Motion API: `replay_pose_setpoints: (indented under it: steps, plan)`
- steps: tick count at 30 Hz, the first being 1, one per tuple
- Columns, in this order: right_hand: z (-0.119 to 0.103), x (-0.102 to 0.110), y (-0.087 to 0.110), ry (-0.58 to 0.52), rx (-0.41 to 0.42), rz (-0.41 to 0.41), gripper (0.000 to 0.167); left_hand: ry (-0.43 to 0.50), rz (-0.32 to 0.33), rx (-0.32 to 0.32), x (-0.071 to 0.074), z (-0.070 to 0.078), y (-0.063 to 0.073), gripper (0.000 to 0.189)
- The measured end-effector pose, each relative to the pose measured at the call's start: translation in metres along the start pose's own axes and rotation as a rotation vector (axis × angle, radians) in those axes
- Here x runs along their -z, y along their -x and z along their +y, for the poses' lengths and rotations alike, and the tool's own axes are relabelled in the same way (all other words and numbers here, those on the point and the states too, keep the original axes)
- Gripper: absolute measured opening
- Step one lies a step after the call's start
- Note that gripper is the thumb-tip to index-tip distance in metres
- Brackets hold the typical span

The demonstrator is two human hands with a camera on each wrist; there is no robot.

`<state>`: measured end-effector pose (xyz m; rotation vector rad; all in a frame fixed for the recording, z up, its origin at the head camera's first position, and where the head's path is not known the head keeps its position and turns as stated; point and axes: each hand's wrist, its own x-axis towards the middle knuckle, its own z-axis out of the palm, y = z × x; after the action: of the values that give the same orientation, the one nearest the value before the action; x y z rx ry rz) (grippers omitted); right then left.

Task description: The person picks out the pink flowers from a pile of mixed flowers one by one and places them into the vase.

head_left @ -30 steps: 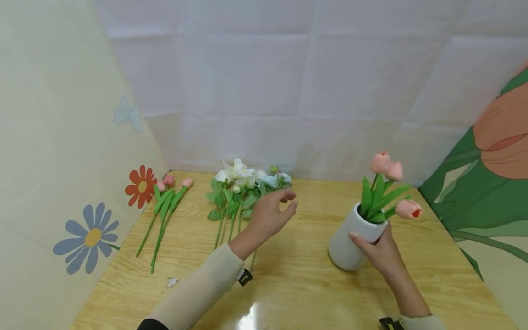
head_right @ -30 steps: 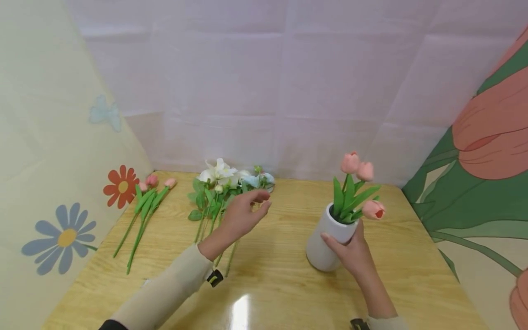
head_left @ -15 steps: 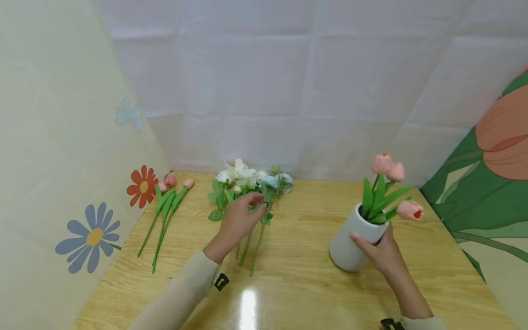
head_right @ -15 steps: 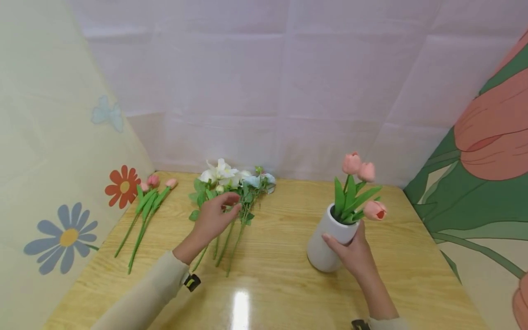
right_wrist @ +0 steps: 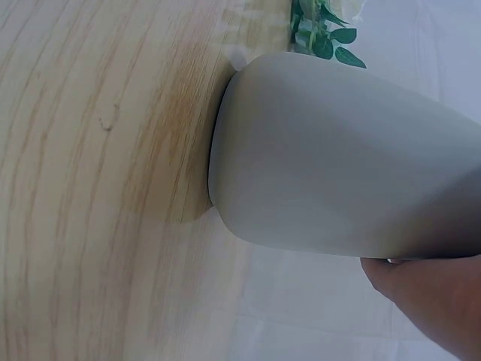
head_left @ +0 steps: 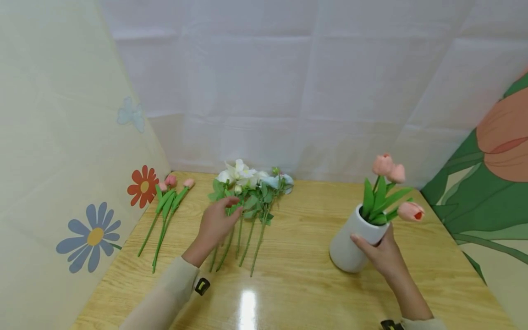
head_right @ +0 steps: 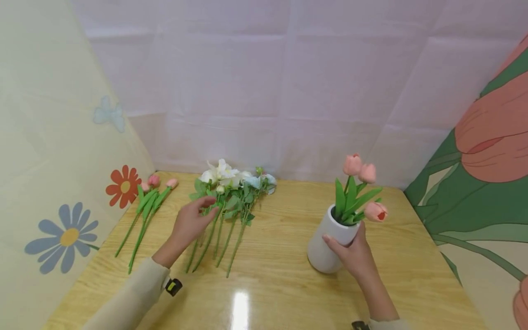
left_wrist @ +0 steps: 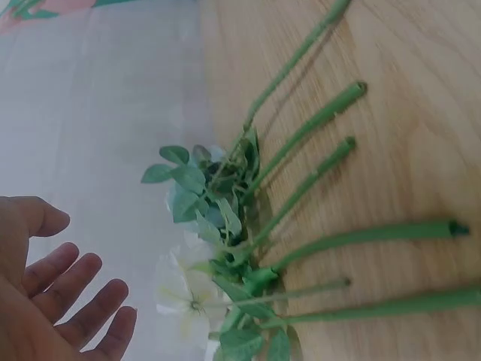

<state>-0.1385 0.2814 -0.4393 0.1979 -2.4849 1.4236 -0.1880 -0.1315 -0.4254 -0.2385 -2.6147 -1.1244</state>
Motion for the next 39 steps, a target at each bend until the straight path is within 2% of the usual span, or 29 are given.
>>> replay_pose_setpoints:
  steps: [7,18,30,39]
  plan:
    - [-0.001,0.0,0.0,0.012,-0.014,-0.001,0.087,-0.04,0.009,0.049,0.013,-0.016,0.002,0.036]
    - [0.0,0.0,0.001,0.0,0.016,0.002,0.087,-0.1,-0.018,0.089,0.027,-0.046,0.006,0.043]
    - [-0.002,0.0,0.0,-0.01,-0.002,0.002,0.088,-0.211,-0.04,0.203,0.045,-0.076,0.01,0.047]
    - [-0.001,0.0,0.0,0.0,-0.02,-0.009,0.089,-0.209,-0.061,0.273,0.053,-0.091,0.012,0.05]
